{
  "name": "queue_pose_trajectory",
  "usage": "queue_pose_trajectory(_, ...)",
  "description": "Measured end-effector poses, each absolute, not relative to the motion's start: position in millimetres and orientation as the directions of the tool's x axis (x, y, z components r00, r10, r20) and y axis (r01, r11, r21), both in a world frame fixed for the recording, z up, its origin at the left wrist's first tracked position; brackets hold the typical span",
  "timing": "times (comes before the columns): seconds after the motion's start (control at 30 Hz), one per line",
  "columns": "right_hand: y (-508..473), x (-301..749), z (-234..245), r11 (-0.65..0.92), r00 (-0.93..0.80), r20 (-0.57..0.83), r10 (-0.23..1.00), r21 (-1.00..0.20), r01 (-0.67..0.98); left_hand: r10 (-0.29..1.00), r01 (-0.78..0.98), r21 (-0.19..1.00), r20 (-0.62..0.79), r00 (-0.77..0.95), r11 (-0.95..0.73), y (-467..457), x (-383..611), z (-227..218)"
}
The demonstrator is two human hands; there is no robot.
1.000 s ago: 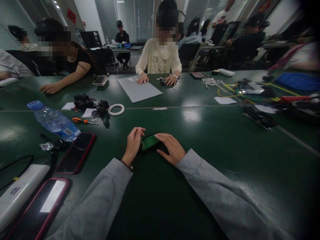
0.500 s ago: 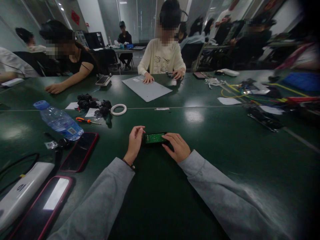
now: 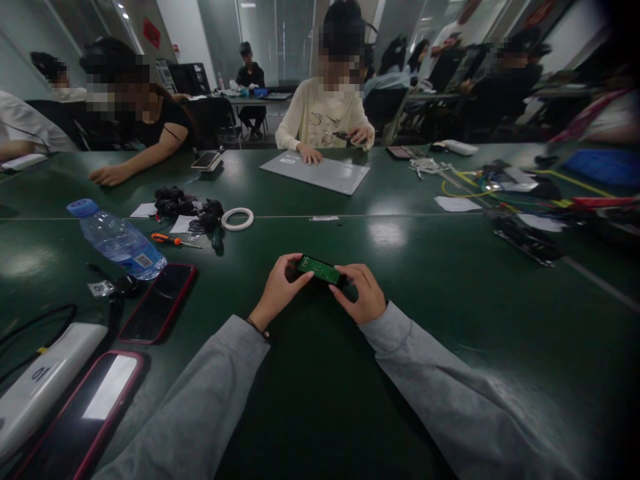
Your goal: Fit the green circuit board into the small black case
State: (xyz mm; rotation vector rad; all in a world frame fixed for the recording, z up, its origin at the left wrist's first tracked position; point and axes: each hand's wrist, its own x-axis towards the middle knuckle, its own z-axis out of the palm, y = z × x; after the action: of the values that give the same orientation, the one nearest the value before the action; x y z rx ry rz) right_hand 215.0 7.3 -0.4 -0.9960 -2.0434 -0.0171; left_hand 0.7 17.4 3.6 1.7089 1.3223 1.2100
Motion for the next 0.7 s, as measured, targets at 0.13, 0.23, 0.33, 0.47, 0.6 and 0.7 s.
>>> queue_pose_trajectory(0.13,9.1,214.6,-5.3,0.618,-0.269,0.675,0.687,-0.347,0.705,0.960,0.338,0.900,0.273,0.056,-0.275,20.0,0.7,0.7)
queue_pose_trajectory(0.23,14.3,215.5,-14.8,0.589,-0.293,0.615,0.732,-0.355,0.726,0.961,0.330,0.904,0.270,0.055,-0.273,20.2,0.5,0.7)
queue_pose_trajectory(0.33,18.5,216.7,-22.0,0.581,-0.335,0.543,0.770,-0.380,0.720,0.963,0.331,0.904,0.263,0.063,-0.269,19.5,0.3,1.5)
queue_pose_trajectory(0.47,18.3,216.5,-19.8,0.603,-0.363,0.534,0.763,-0.386,0.698,0.965,0.332,0.906,0.255,0.061,-0.261,19.5,0.6,1.1)
queue_pose_trajectory(0.6,15.5,215.4,-13.7,0.642,-0.396,0.560,0.727,-0.351,0.682,0.963,0.357,0.894,0.261,0.072,-0.270,19.0,1.0,2.7)
queue_pose_trajectory(0.7,13.5,215.3,-11.7,0.641,-0.400,0.557,0.728,-0.346,0.685,0.961,0.358,0.892,0.262,0.091,-0.277,17.1,0.9,6.1)
